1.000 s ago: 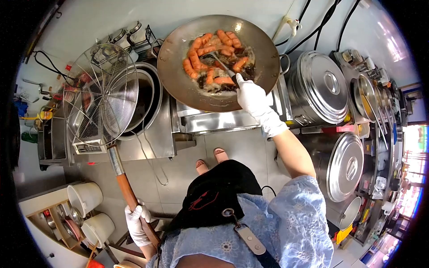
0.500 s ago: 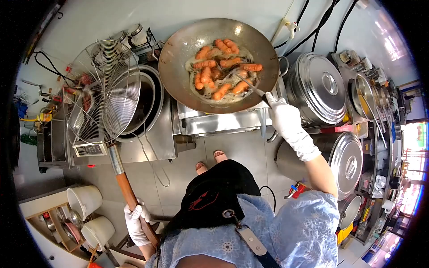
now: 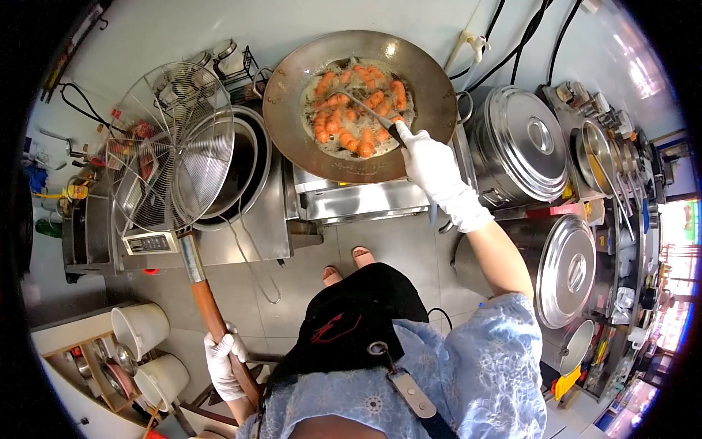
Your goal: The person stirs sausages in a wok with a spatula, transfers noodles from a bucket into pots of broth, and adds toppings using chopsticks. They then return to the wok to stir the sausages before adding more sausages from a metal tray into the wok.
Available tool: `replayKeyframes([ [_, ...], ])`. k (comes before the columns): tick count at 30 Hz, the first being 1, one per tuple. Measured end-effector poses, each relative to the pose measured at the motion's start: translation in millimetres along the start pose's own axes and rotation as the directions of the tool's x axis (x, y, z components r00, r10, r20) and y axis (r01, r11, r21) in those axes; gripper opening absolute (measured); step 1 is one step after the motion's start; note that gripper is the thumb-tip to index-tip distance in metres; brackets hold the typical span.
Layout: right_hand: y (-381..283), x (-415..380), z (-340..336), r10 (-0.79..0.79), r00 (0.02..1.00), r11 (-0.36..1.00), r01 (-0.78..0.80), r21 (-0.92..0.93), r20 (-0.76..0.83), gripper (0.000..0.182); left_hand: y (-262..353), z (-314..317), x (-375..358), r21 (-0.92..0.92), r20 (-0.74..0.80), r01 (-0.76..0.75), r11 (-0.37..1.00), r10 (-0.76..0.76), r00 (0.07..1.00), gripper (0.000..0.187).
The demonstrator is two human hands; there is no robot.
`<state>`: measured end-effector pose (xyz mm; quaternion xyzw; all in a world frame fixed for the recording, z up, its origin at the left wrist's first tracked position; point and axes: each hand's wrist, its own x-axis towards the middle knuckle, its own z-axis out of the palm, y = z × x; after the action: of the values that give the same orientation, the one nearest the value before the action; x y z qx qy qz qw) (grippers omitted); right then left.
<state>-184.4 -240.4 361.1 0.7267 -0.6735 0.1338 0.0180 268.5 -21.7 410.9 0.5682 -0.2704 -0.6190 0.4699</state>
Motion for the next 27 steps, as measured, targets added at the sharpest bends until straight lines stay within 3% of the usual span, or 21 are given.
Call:
replayKeyframes([
  [4, 4.5, -8.4, -2.2, 0.082, 0.995, 0.995, -0.078, -0.062, 0.060, 0.052, -5.3, -6.6, -5.1, -0.014, -0.005, 0.033, 0.999, -0.033, 0.999, 0.038],
  [8, 22.8, -24.8, -18.3, 0.039, 0.997, 0.989, -0.029, -0.147, 0.068, 0.052, -7.8, -8.2, -6.9, 0.009, 0.001, 0.036, 0.999, -0.036, 0.999, 0.038],
  [12, 28.1, -37.3, -44.5, 0.043, 0.999, 0.994, -0.045, -0.096, -0.028, 0.052, -7.4, -10.4, -5.6, 0.003, 0.004, 0.031, 1.000, -0.031, 1.000, 0.038],
  [17, 14.8, -51.2, -66.8, 0.067, 0.997, 0.998, -0.066, -0.022, 0.047, 0.053, -6.3, -9.8, -5.8, 0.009, -0.003, 0.031, 0.999, -0.031, 1.000, 0.037],
  [18, 9.8, -51.4, -62.6, 0.015, 1.000, 1.000, -0.015, -0.027, 0.017, 0.052, -6.7, -10.0, -5.8, 0.010, -0.009, 0.031, 0.999, -0.031, 0.999, 0.036],
  [25, 1.1, -45.7, 11.2, 0.055, 0.998, 0.998, -0.054, 0.015, -0.021, 0.053, -9.0, -14.6, -2.7, 0.034, -0.045, 0.092, 0.995, -0.090, 0.995, 0.028],
  [27, 7.1, -47.6, 25.1, 0.098, 0.993, 0.995, -0.097, -0.015, 0.063, 0.059, -9.3, -15.9, 3.8, 0.021, -0.031, 0.109, 0.994, -0.108, 0.994, 0.022],
])
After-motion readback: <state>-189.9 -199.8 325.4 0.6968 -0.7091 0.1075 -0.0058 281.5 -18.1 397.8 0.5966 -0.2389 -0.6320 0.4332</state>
